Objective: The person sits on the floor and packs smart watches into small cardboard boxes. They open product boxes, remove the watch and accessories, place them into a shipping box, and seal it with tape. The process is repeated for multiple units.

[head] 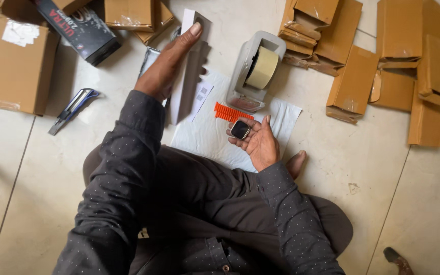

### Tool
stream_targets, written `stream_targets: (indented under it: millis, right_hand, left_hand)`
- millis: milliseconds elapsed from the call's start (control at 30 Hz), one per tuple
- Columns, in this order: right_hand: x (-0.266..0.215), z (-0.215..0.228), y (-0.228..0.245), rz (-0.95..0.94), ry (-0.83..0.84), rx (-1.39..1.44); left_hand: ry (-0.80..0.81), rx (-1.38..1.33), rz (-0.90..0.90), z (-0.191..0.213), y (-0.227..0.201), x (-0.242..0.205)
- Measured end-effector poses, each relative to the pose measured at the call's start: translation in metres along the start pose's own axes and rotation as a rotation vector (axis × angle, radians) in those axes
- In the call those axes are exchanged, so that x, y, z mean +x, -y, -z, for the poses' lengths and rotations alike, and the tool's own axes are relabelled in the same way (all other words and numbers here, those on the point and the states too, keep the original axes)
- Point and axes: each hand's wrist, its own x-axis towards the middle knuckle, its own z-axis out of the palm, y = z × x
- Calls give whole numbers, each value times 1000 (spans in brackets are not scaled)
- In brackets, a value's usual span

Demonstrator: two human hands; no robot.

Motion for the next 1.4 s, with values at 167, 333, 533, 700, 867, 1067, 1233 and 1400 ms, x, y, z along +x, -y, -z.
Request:
stream_targets:
  millis: [167, 333, 533, 700, 867, 1067, 1233, 1400]
  right_hand:
    - [0, -1, -1, -18, -13, 13]
    - [-7, -13, 19, -1, 0, -45]
    - [-20, -19, 34, 39, -32, -80]
    - [-22, -19, 37, 42, -16, -15]
    - [-25, -19, 36, 28, -72, -29]
    - [-34, -19, 39, 10, 59, 473]
    - [-38, -25, 48, -11, 58, 410]
    - [-38, -31, 49, -30, -168, 187]
  left_hand:
    - [-277, 120, 49, 17, 19, 15]
    - [-122, -178, 7, 6, 1, -3]
    - [-84, -168, -43, -6, -19, -19]
    - [-129, -40, -77, 1, -10, -11]
    - [-130, -2, -58, 0, -5, -13]
    - [-118, -31, -87, -5, -5, -13]
    - [-66, -132, -67, -6, -9, -17]
    - [10, -242, -111, -13, -13, -22]
